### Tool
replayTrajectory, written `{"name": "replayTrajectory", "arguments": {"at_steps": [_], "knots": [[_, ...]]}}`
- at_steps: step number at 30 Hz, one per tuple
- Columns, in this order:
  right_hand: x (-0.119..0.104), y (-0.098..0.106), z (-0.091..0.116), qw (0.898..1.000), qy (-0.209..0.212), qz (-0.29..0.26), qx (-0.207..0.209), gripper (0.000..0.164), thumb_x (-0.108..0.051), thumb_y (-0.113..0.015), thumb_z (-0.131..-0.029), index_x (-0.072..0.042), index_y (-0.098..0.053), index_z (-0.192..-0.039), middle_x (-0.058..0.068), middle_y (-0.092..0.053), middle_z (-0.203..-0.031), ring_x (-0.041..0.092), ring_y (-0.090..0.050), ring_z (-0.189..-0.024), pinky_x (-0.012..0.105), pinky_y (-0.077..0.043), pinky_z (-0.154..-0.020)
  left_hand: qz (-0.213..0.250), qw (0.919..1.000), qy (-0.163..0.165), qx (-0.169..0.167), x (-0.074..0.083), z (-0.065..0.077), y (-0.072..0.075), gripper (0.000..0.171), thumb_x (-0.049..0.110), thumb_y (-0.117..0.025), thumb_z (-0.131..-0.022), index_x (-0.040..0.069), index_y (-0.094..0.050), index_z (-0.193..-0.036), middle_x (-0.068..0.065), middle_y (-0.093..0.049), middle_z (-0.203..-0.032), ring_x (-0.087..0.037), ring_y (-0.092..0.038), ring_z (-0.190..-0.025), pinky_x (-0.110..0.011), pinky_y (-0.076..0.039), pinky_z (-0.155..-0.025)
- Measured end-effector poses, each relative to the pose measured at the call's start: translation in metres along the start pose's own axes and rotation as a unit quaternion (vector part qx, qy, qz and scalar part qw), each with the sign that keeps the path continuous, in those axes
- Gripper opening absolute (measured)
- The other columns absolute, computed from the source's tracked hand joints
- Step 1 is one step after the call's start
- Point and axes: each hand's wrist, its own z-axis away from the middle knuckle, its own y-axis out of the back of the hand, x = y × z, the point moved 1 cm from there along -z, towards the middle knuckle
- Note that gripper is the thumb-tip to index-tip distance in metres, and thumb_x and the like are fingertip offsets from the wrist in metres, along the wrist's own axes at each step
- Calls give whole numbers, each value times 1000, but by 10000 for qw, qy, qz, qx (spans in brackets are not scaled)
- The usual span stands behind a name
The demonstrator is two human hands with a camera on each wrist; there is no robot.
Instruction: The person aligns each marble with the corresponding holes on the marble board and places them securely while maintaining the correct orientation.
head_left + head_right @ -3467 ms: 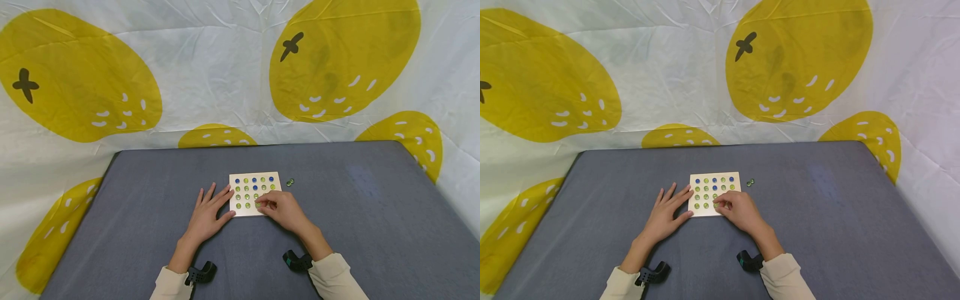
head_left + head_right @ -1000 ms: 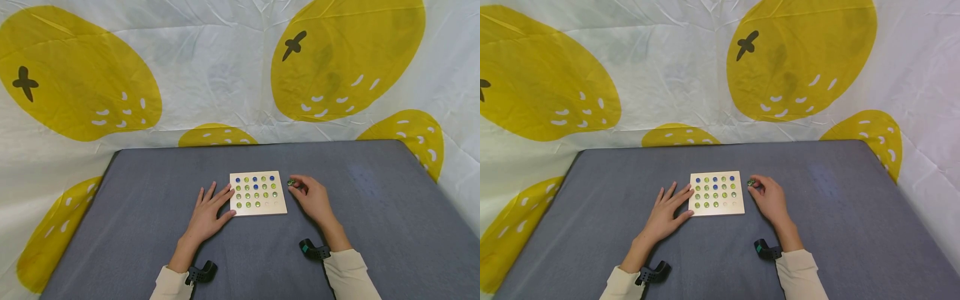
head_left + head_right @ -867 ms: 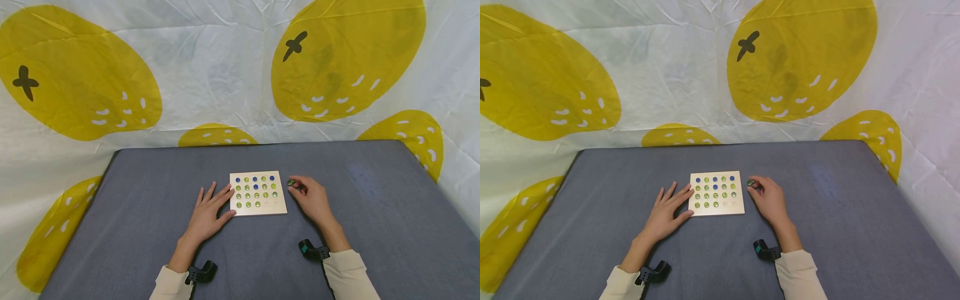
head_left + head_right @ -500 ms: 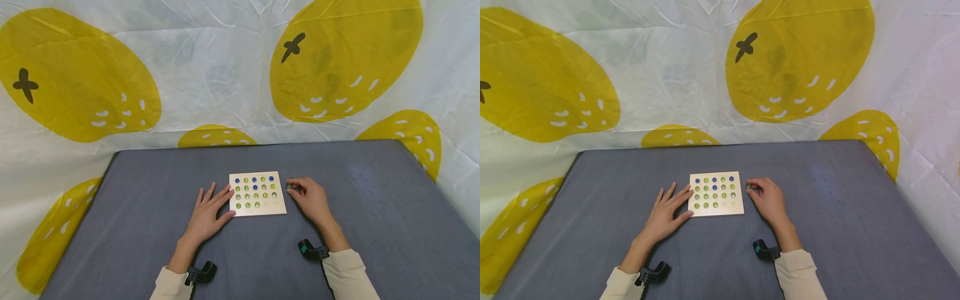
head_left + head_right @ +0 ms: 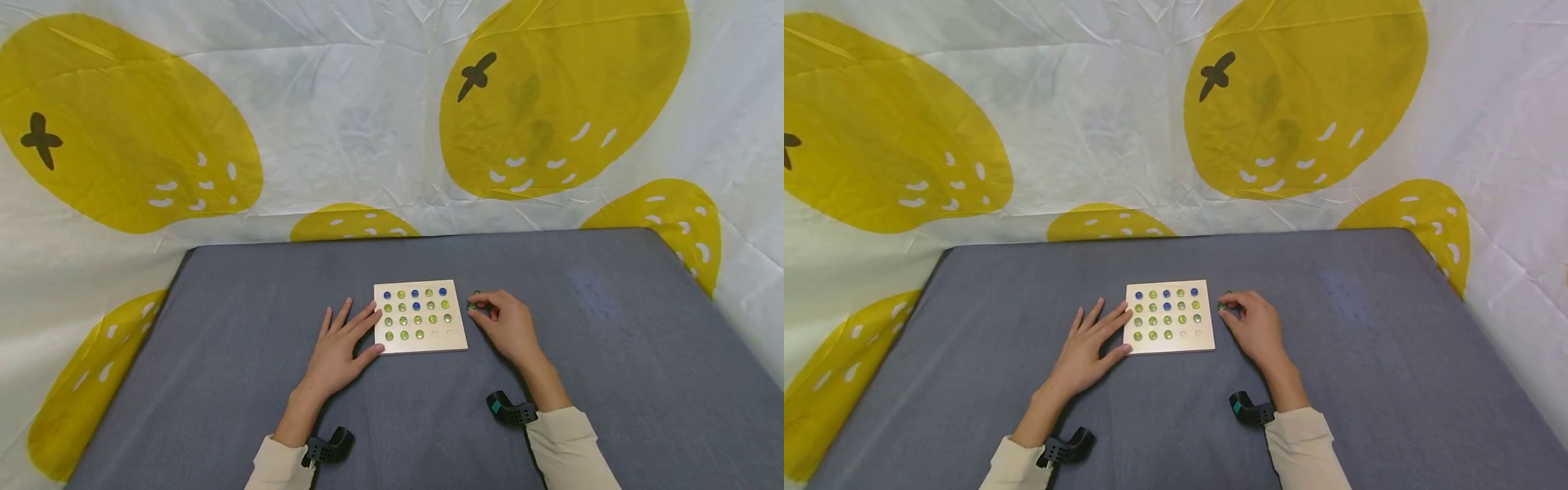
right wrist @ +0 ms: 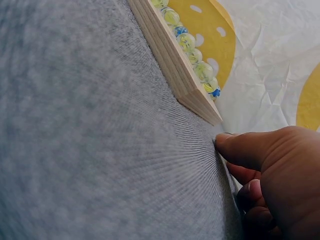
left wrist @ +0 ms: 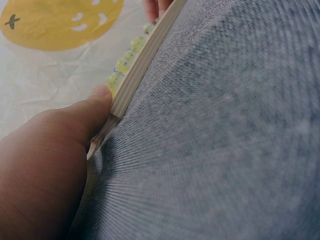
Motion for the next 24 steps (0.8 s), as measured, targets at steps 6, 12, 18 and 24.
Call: {"name": "replayTrajectory", "arguments": {"at_steps": [6, 12, 18, 24], "knots": [[0, -1, 0, 10000, -62, 28, 14, 18, -10, -78, -81, -7, -74, -98, 4, -59, -81, 14, -42, -57, 28, -34, -51, -9, 10000, 11, 10, 0, 1, 0, 60, 46, -61, -91, 23, -46, -145, 4, -39, -149, -32, -23, -141, -56, -7, -114], [0, 0, 1, 9998, -189, -31, 1, 16, -12, -78, -81, -8, -74, -96, 4, -60, -82, 14, -42, -57, 28, -34, -51, -31, 10000, 18, -1, 1, 0, 0, 61, 47, -60, -91, 23, -46, -145, 5, -39, -149, -32, -23, -141, -56, -7, -114], [0, 1, 1, 9997, -222, -112, -36, 15, -12, -77, -82, -8, -74, -96, 2, -61, -81, 14, -43, -57, 27, -35, -51, -45, 10000, -7, 12, 1, 0, -1, 61, 47, -61, -91, 23, -46, -145, 5, -39, -149, -32, -22, -142, -56, -7, -114], [-1, 1, 1, 9991, -305, -260, -152, 15, -13, -77, -83, -8, -73, -96, 1, -63, -79, 15, -45, -58, 26, -36, -52, -39, 10000, -22, 34, 1, 0, -1, 61, 47, -62, -90, 23, -46, -144, 4, -39, -149, -33, -23, -141, -56, -7, -113]]}}
